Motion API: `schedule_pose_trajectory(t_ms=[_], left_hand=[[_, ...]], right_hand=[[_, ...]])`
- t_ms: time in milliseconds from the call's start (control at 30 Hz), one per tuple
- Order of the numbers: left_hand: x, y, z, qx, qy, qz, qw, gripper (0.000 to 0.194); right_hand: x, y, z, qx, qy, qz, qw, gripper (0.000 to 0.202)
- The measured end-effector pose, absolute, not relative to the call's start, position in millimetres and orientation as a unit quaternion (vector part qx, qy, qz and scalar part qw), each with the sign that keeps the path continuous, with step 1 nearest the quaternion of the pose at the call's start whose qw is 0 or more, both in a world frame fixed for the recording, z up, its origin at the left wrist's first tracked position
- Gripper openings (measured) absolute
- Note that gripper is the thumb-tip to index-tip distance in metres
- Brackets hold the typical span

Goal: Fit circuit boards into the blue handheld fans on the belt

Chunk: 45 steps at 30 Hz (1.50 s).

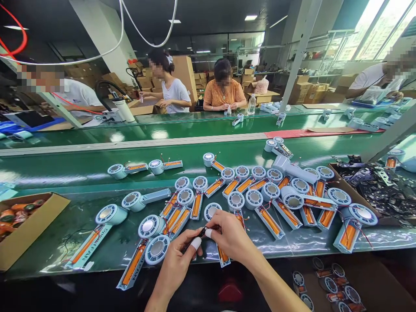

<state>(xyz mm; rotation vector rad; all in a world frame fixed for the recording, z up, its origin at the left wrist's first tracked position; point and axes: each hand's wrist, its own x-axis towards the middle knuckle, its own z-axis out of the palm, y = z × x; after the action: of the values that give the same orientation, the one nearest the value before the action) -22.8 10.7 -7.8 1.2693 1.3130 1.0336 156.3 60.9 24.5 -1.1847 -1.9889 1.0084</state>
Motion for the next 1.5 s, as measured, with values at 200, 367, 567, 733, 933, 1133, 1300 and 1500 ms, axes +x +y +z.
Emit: schedule_pose_trajectory(t_ms=[200, 367, 567, 733, 933, 1133, 1300, 1500], left_hand=[[-20, 4, -3, 0.499, 0.59, 0.413, 0.483, 0.036], [-22, -1, 1, 0.567, 0.624, 0.338, 0.419, 0.047], [-19, 1, 1, 0.663, 0.625, 0.246, 0.33, 0.057], [-14, 0, 11, 0.709, 0.642, 0.125, 0.263, 0.065], [-11, 0, 22, 0.723, 0.649, 0.084, 0.223, 0.066], [-9, 0, 5, 0.639, 0.664, 0.27, 0.278, 0.049], [-7, -1, -5, 0.636, 0.633, 0.356, 0.26, 0.045], [-9, -2, -5, 0.613, 0.622, 0.407, 0.267, 0.04]], right_hand=[[174, 49, 34, -0.439, -0.771, 0.37, 0.275, 0.031], [185, 26, 26, -0.419, -0.837, 0.288, 0.202, 0.052], [176, 31, 14, -0.429, -0.793, 0.323, 0.288, 0.028], [168, 41, 8, -0.467, -0.664, 0.435, 0.389, 0.014], [153, 42, 2, -0.504, -0.629, 0.443, 0.392, 0.023], [145, 42, 12, -0.508, -0.666, 0.406, 0.365, 0.016], [140, 39, 14, -0.508, -0.702, 0.357, 0.348, 0.02], [141, 41, 8, -0.513, -0.745, 0.267, 0.332, 0.021]])
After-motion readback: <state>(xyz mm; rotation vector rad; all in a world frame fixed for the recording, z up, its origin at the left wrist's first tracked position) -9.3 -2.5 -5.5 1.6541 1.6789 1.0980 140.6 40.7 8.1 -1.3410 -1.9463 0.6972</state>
